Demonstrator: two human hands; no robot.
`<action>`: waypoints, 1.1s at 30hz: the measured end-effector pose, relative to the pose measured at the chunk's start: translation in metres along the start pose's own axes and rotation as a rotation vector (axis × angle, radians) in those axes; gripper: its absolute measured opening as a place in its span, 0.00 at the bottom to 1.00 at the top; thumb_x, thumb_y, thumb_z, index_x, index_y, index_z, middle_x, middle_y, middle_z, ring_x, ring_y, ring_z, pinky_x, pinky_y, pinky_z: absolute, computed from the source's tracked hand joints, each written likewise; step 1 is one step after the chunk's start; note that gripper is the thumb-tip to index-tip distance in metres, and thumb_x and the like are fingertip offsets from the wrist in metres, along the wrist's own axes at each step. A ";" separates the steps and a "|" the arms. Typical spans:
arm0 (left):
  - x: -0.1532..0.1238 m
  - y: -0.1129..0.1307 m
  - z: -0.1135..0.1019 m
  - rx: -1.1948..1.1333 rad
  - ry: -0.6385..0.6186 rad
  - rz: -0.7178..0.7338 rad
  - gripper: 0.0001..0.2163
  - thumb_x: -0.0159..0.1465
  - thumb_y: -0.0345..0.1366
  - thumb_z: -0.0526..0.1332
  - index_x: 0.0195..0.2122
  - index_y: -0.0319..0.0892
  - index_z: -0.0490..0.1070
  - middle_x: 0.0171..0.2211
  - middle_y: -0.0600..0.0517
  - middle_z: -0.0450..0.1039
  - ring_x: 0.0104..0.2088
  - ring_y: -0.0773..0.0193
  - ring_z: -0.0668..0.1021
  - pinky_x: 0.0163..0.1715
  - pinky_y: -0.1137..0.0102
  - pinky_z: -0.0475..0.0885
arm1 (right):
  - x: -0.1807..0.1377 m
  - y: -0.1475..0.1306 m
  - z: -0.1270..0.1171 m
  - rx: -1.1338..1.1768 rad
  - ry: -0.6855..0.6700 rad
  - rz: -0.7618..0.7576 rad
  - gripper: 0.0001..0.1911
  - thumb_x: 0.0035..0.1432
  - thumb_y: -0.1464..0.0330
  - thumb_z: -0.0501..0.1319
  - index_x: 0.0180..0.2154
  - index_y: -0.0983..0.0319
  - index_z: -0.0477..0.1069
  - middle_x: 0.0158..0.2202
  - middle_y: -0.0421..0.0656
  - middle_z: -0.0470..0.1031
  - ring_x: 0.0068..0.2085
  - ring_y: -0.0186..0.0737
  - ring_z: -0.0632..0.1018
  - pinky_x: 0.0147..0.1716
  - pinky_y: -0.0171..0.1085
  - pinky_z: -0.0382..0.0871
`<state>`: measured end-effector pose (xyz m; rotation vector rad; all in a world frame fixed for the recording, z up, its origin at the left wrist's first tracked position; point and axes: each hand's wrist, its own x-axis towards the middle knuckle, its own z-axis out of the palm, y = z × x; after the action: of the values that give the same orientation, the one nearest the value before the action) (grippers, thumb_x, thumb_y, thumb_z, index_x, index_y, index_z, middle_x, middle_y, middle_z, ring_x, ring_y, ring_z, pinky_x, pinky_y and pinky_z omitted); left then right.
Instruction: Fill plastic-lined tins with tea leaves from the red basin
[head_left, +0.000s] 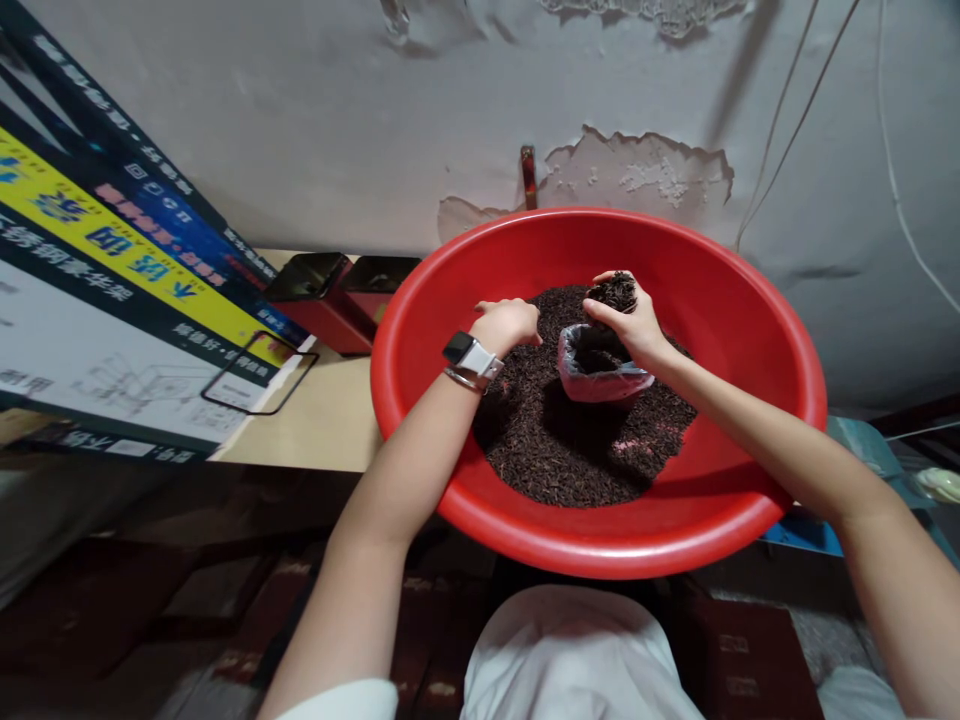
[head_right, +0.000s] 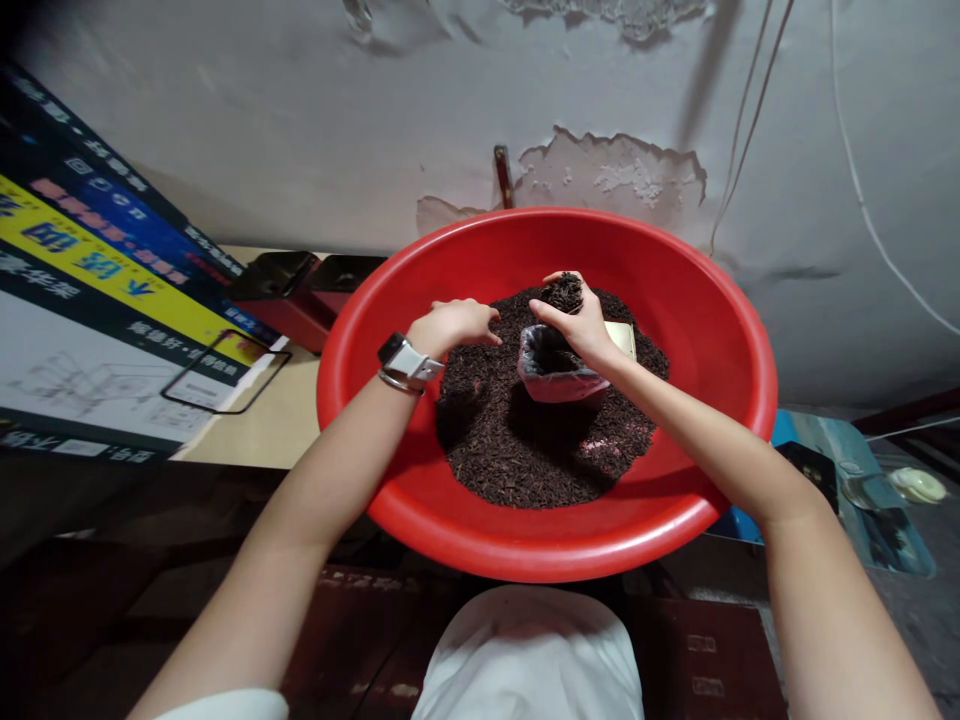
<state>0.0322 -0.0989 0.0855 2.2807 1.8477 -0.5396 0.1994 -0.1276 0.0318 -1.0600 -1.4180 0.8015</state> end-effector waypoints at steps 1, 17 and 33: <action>-0.001 0.000 0.000 -0.002 0.001 0.003 0.24 0.66 0.41 0.62 0.63 0.48 0.66 0.62 0.40 0.67 0.60 0.43 0.71 0.57 0.43 0.65 | 0.002 0.001 -0.004 -0.043 0.016 -0.022 0.24 0.43 0.54 0.69 0.39 0.58 0.66 0.35 0.40 0.70 0.39 0.41 0.73 0.44 0.45 0.72; -0.003 0.000 0.002 0.011 0.023 0.052 0.24 0.66 0.41 0.61 0.64 0.45 0.65 0.62 0.39 0.67 0.60 0.43 0.70 0.61 0.44 0.59 | 0.001 -0.004 -0.024 -0.344 -0.123 -0.085 0.16 0.54 0.54 0.60 0.37 0.60 0.69 0.36 0.42 0.75 0.39 0.41 0.74 0.46 0.44 0.68; -0.002 -0.001 0.004 0.032 0.047 0.084 0.22 0.66 0.44 0.61 0.61 0.53 0.68 0.59 0.44 0.71 0.58 0.46 0.73 0.60 0.47 0.59 | 0.006 0.010 -0.031 -0.670 -0.308 -0.076 0.13 0.45 0.75 0.65 0.34 0.58 0.68 0.34 0.43 0.71 0.40 0.47 0.72 0.48 0.50 0.66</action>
<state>0.0303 -0.1014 0.0825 2.3990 1.7672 -0.5113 0.2322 -0.1213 0.0286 -1.4089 -2.0560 0.4435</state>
